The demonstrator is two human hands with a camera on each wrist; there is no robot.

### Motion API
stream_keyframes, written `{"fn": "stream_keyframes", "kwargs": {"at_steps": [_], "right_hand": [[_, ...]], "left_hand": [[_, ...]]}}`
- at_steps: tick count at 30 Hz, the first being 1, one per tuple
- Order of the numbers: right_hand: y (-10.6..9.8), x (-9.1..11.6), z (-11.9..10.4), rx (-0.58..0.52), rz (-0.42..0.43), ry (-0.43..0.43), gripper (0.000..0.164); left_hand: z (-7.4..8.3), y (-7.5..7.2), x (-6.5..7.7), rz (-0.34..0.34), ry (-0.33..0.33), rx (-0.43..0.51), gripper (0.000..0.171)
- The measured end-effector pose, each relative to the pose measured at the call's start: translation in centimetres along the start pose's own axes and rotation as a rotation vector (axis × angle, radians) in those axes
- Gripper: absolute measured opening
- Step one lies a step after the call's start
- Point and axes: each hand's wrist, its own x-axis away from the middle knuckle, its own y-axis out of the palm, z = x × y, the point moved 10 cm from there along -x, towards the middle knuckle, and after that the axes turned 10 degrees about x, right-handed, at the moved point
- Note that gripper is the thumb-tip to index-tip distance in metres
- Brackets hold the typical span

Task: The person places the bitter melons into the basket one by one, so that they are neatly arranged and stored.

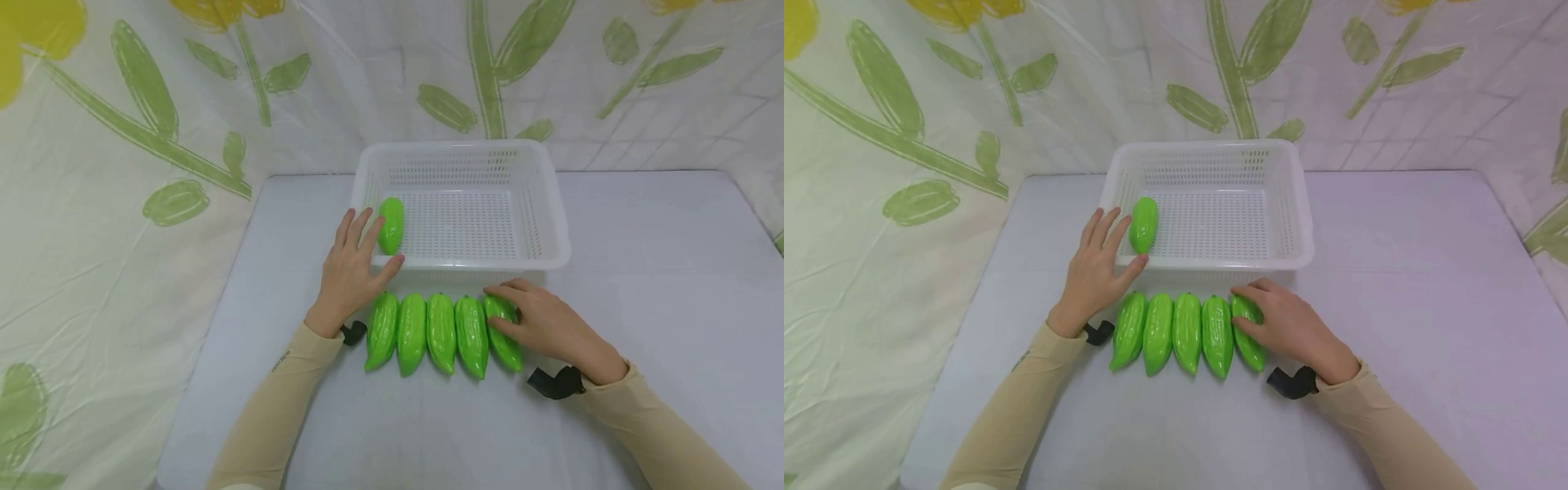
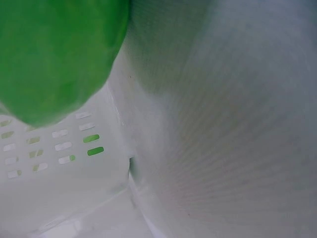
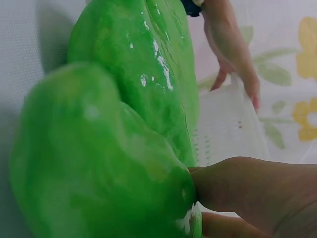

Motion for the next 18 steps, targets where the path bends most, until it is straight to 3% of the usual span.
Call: {"fn": "stream_keyframes", "kwargs": {"at_steps": [18], "right_hand": [[-3.3,1.2,-1.2,0.009,0.053,-0.011,0.051]], "left_hand": [[0.0,0.0,0.0,-0.006,-0.001,0.006,0.083]]}}
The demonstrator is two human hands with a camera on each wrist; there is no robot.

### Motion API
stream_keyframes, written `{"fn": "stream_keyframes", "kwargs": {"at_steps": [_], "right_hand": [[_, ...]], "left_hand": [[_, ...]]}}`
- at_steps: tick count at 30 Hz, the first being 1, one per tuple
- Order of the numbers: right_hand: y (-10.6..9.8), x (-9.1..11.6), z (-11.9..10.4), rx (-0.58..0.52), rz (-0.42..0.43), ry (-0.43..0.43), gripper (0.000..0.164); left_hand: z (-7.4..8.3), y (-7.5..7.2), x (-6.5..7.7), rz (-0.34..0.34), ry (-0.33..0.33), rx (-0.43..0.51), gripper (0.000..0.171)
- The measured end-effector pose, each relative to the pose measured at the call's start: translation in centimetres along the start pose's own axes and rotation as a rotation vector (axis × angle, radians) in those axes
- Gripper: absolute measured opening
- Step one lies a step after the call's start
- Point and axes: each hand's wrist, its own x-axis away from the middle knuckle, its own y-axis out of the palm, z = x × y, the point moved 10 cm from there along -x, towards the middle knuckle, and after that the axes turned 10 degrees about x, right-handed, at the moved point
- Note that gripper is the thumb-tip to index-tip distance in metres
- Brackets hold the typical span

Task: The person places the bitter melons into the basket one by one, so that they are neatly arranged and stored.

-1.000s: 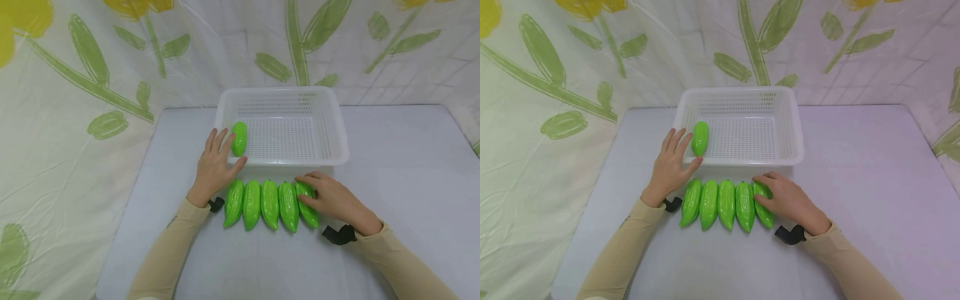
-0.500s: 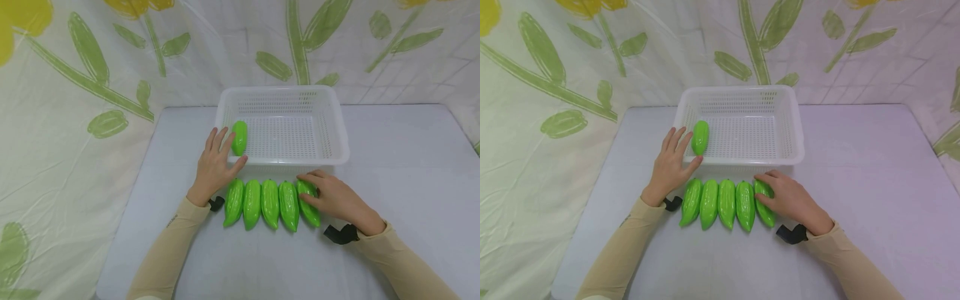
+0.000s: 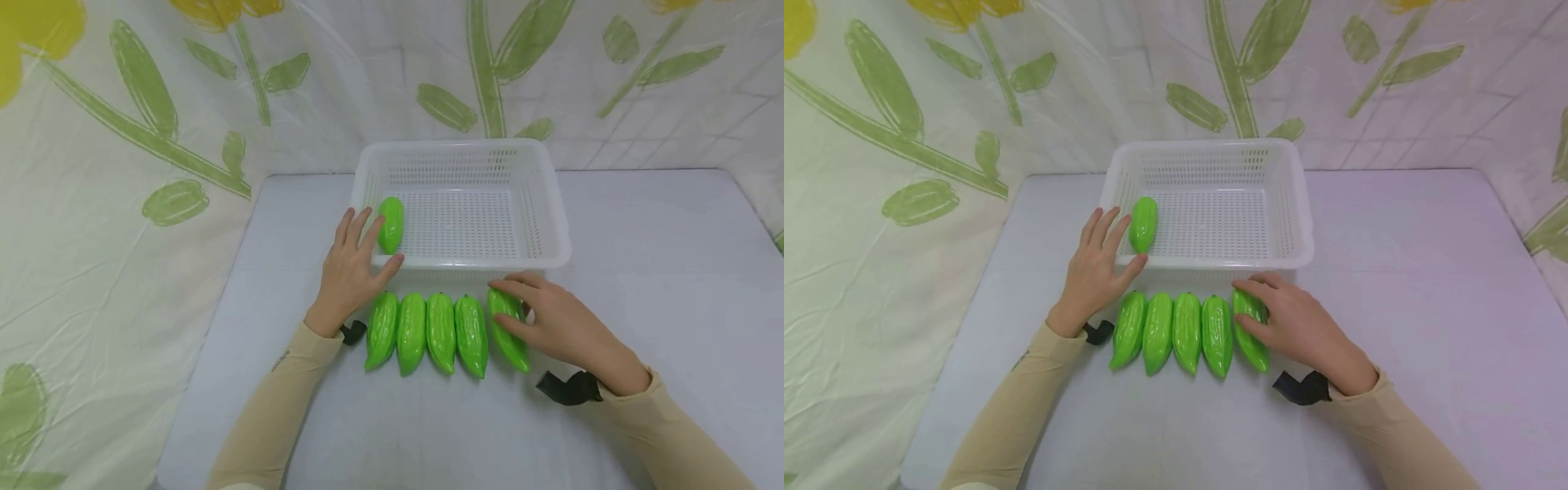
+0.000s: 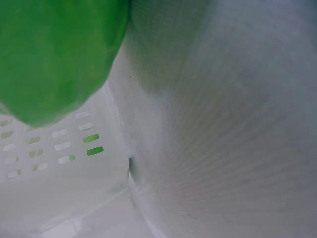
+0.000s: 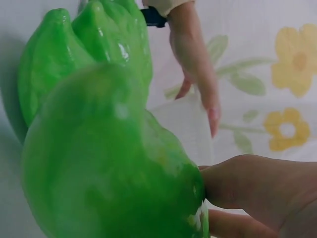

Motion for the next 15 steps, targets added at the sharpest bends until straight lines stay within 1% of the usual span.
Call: {"fn": "stream_keyframes", "kwargs": {"at_steps": [6,11,15], "right_hand": [[-1.1,0.4,-0.4,0.001,0.027,-0.007,0.051],[-1.7,0.9,-1.1,0.021,0.062,-0.031,0.053],[-2.4,1.1,-1.7,0.021,0.103,-0.058,0.053]], "left_hand": [[-0.2,0.3,0.0,-0.017,-0.006,-0.005,0.076],[-0.2,0.2,0.0,-0.009,-0.005,-0.002,0.081],[-0.2,0.3,0.0,-0.016,-0.016,-0.003,0.085]]}}
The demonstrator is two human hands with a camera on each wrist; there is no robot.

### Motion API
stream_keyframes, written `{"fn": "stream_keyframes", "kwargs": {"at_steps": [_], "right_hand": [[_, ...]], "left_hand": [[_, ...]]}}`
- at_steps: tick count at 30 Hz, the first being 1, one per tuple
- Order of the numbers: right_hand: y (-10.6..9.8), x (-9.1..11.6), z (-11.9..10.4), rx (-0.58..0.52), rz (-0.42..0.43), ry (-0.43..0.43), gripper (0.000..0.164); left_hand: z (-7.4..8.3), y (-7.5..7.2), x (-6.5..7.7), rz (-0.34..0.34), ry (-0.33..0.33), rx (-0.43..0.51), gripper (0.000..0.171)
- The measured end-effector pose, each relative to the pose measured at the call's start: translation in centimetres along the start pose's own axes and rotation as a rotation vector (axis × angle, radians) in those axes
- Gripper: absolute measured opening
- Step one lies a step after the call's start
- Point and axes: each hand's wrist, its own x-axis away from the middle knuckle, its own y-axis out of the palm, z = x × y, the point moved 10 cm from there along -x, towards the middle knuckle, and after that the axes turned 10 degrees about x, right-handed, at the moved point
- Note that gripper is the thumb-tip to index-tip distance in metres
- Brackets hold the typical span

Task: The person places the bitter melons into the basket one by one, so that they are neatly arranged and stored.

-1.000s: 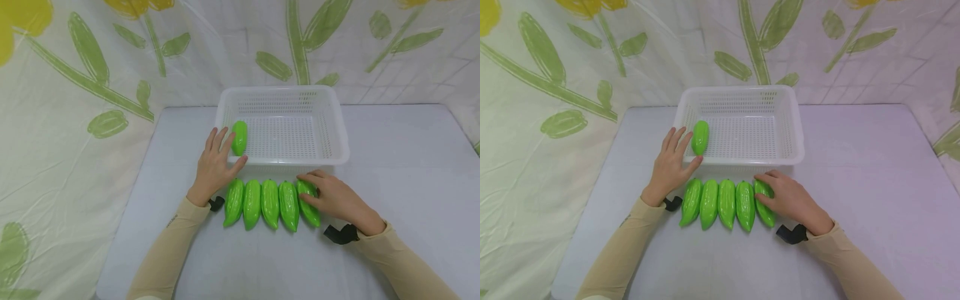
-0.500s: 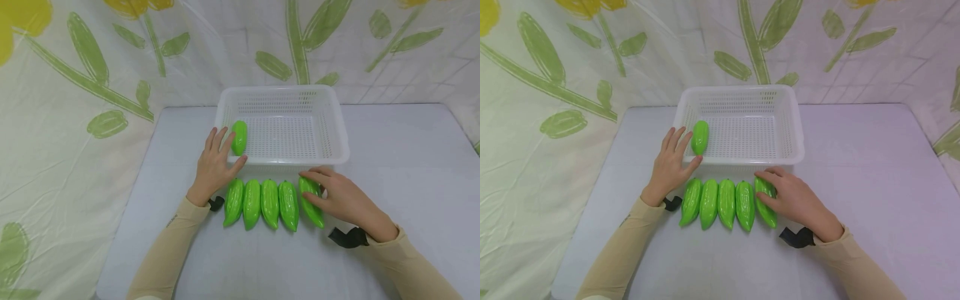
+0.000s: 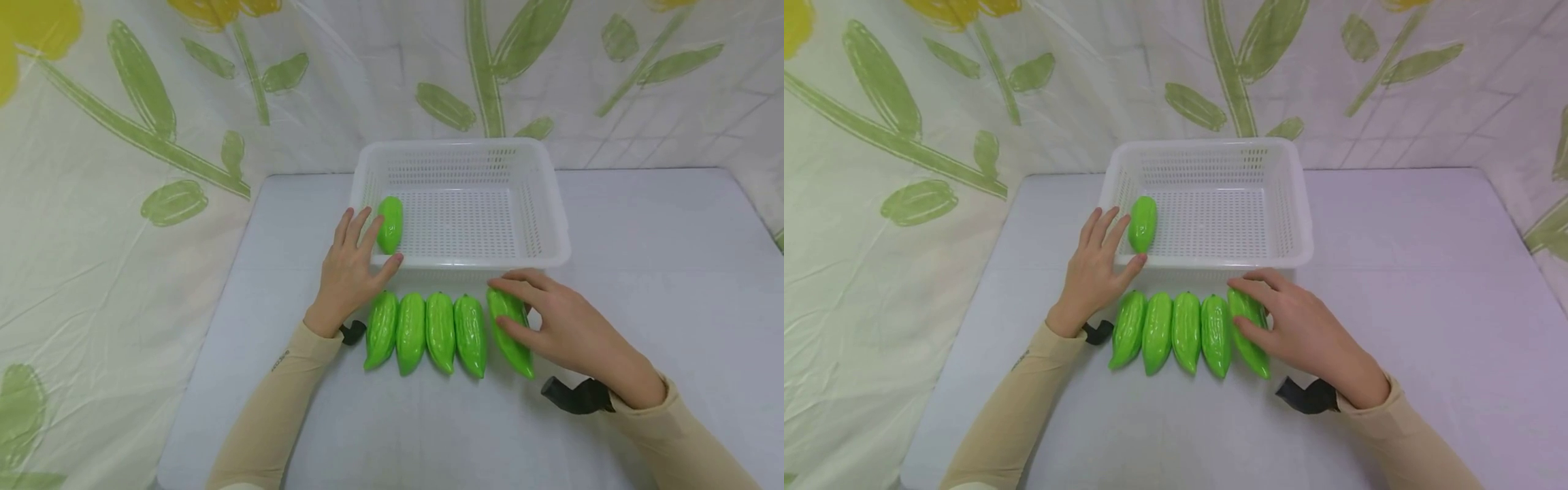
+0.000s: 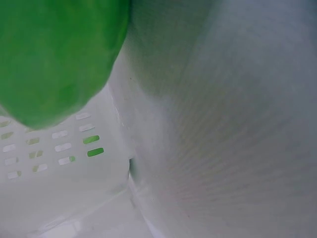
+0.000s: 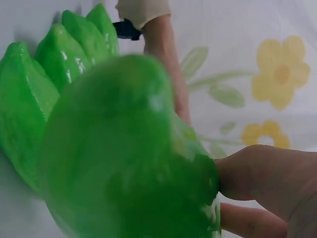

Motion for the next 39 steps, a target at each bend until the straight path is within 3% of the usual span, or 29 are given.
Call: {"fn": "stream_keyframes", "kwargs": {"at_steps": [11,27,39], "right_hand": [[-2.2,-0.8,-1.3,-0.009,0.096,-0.063,0.053],[-4.5,-4.5,-1.6,-0.013,0.188,-0.138,0.051],[-4.6,-6.9,-1.1,-0.08,0.149,-0.103,0.05]], "left_hand": [[0.2,-0.1,-0.5,0.028,0.022,0.0,0.085],[-0.2,-0.5,0.0,0.063,0.041,-0.007,0.085],[0.4,-0.4,0.2,0.039,0.029,0.015,0.084]]}}
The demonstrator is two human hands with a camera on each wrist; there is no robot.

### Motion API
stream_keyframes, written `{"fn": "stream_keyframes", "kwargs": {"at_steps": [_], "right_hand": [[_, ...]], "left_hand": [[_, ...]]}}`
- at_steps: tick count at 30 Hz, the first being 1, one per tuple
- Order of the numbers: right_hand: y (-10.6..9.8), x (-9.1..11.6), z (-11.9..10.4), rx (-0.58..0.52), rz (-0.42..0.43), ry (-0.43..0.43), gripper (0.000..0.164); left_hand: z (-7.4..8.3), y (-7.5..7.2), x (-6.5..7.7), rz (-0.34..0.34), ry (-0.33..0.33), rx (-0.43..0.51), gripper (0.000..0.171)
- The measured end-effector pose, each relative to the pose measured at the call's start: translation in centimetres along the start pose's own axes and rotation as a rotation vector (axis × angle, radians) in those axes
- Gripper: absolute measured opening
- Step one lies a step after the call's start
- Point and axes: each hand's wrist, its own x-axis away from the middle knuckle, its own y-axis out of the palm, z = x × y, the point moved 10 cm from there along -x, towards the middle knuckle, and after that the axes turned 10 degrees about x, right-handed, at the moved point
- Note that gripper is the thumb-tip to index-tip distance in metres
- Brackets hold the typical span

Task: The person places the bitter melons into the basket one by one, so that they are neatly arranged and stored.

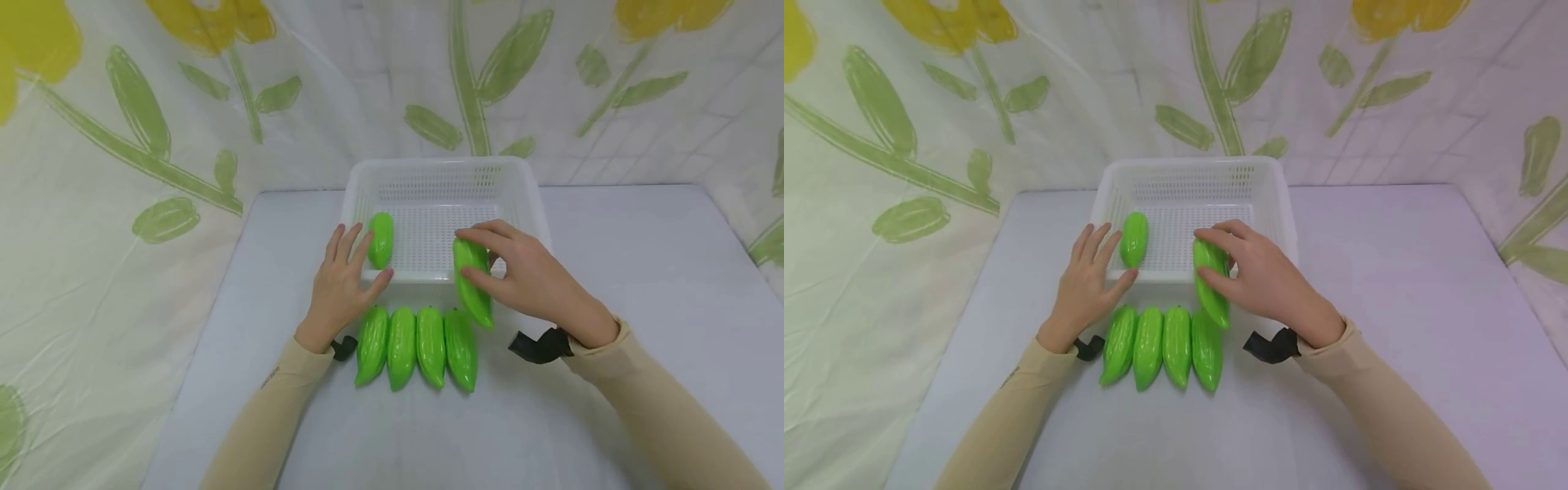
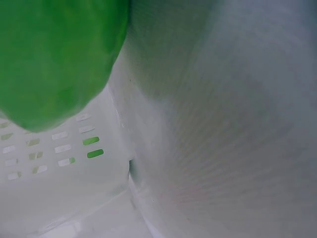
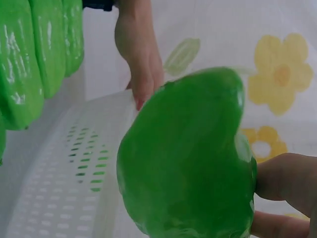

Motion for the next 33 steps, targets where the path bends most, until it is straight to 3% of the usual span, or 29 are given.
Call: {"fn": "stream_keyframes", "kwargs": {"at_steps": [7,17,25,33], "right_hand": [[0.2,-2.1,0.7,-0.056,-0.014,0.038,0.049],[0.7,-6.3,2.0,-0.032,-0.051,0.114,0.05],[2.7,-9.9,3.1,-0.028,-0.154,0.174,0.055],[5.4,-13.4,3.2,-0.009,-0.247,0.165,0.057]], "left_hand": [[0.0,-0.1,0.1,-0.002,-0.01,0.007,0.085],[-0.1,-0.1,0.1,-0.002,-0.016,0.014,0.084],[-0.1,-0.2,0.1,0.009,0.008,0.006,0.084],[-0.1,-0.1,0.0,0.004,0.021,0.007,0.083]]}}
